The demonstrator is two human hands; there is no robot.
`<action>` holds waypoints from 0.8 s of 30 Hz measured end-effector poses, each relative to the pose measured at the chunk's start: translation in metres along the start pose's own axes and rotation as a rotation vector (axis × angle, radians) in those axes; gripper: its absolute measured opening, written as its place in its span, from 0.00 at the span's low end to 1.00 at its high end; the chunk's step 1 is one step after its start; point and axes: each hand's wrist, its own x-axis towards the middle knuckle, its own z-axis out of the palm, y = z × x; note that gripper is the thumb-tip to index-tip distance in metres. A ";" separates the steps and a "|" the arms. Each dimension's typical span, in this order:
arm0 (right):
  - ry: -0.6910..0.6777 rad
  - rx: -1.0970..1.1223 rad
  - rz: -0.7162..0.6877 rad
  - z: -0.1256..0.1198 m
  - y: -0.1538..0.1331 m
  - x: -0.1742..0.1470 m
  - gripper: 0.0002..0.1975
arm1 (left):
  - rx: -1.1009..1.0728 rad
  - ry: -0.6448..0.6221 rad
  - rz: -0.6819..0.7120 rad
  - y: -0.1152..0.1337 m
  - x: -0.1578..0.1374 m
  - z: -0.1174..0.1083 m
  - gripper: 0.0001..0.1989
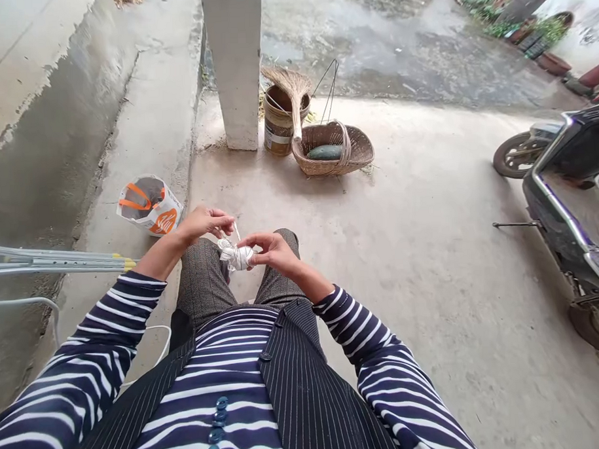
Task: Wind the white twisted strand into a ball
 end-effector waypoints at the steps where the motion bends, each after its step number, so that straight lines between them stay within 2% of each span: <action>1: 0.012 0.083 0.036 0.000 0.001 0.000 0.18 | 0.089 -0.004 -0.001 -0.005 0.004 -0.001 0.15; 3: 0.063 0.211 0.093 -0.002 0.001 0.002 0.20 | 0.186 0.067 0.092 -0.015 0.008 0.005 0.12; 6: 0.194 0.347 0.197 -0.009 -0.001 0.007 0.22 | 0.115 0.233 0.310 -0.027 0.004 0.026 0.12; 7: 0.240 0.381 0.225 -0.012 -0.002 0.010 0.21 | 0.046 0.232 0.341 -0.031 0.001 0.035 0.14; 9: 0.305 0.420 0.262 -0.016 -0.004 0.013 0.20 | -0.124 0.141 0.349 -0.036 -0.005 0.051 0.20; 12: 0.313 0.423 0.278 -0.021 -0.004 0.016 0.19 | -0.327 0.021 0.360 -0.039 -0.010 0.066 0.26; 15: 0.267 0.396 0.277 -0.026 -0.004 0.015 0.19 | -0.299 0.034 0.390 -0.037 -0.010 0.066 0.26; 21: 0.246 0.457 0.349 -0.030 -0.009 0.005 0.20 | 0.040 0.099 0.504 -0.026 -0.020 0.050 0.13; 24: 0.238 0.471 0.326 -0.027 -0.014 0.001 0.21 | 0.041 0.095 0.495 -0.026 -0.024 0.048 0.12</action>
